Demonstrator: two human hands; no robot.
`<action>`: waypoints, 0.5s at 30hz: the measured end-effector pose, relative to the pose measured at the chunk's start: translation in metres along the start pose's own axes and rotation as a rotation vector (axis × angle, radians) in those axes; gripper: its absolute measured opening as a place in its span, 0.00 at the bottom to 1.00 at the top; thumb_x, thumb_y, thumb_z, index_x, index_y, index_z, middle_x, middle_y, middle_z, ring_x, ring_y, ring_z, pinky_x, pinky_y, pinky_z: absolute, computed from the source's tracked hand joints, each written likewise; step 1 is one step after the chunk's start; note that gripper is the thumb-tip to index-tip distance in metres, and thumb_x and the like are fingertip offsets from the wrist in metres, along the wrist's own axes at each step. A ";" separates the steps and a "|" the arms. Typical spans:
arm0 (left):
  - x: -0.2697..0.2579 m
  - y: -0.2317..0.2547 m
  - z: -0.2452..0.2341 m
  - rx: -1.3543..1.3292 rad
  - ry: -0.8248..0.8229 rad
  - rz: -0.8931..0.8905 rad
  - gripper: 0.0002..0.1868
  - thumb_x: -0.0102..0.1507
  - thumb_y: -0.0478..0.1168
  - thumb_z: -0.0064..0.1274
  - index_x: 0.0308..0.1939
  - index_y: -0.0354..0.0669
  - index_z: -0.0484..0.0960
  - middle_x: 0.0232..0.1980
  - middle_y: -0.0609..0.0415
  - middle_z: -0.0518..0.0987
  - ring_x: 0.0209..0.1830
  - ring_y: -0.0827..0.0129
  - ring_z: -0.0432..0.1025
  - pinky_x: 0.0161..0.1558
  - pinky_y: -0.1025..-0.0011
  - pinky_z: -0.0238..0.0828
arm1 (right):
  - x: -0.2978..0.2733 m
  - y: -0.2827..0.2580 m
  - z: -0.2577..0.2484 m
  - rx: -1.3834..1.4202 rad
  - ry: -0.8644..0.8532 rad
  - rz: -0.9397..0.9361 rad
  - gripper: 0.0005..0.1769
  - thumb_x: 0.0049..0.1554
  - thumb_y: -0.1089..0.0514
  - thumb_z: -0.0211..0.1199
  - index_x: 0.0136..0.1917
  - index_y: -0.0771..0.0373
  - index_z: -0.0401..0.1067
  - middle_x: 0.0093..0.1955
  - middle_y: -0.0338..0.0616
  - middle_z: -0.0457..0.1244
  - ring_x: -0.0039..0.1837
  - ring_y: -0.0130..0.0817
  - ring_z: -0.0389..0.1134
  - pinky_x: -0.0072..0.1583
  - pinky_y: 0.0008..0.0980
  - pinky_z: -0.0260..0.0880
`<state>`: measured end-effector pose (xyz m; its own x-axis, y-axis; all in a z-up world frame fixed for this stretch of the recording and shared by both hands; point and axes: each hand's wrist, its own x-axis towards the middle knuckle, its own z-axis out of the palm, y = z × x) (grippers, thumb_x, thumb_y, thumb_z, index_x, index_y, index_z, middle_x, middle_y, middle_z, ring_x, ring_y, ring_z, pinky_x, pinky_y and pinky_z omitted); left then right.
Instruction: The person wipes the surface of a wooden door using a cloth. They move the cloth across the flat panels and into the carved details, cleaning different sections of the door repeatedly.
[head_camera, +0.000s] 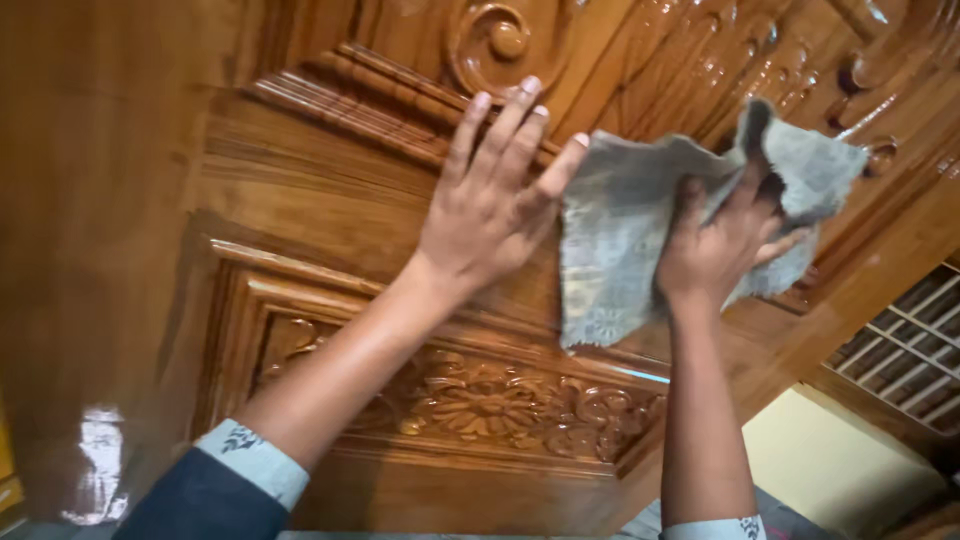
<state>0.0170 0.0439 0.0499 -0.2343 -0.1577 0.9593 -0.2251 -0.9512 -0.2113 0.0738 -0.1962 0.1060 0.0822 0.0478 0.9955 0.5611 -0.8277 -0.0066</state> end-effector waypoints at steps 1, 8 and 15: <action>0.001 0.001 -0.001 0.004 -0.014 -0.007 0.28 0.76 0.43 0.47 0.79 0.50 0.58 0.77 0.38 0.64 0.84 0.49 0.52 0.84 0.48 0.38 | 0.000 0.011 0.001 -0.032 -0.022 0.030 0.44 0.69 0.24 0.39 0.82 0.58 0.54 0.80 0.59 0.53 0.85 0.59 0.46 0.78 0.69 0.15; 0.007 0.008 -0.019 0.055 -0.081 -0.029 0.25 0.74 0.43 0.49 0.74 0.38 0.74 0.73 0.40 0.68 0.82 0.51 0.54 0.83 0.47 0.40 | -0.008 0.097 0.016 -0.133 -0.002 0.096 0.40 0.73 0.33 0.38 0.85 0.60 0.50 0.80 0.60 0.54 0.86 0.65 0.37 0.79 0.65 0.18; 0.004 0.006 -0.016 0.062 -0.082 -0.001 0.23 0.73 0.41 0.49 0.71 0.37 0.76 0.74 0.40 0.67 0.82 0.49 0.54 0.83 0.46 0.39 | -0.018 0.165 0.020 -0.062 -0.046 0.226 0.44 0.64 0.37 0.51 0.83 0.62 0.43 0.77 0.56 0.54 0.83 0.50 0.48 0.83 0.64 0.19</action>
<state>-0.0005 0.0419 0.0497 -0.1552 -0.1758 0.9721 -0.1657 -0.9655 -0.2010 0.1813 -0.3222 0.0848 0.2381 -0.1188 0.9639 0.4725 -0.8529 -0.2219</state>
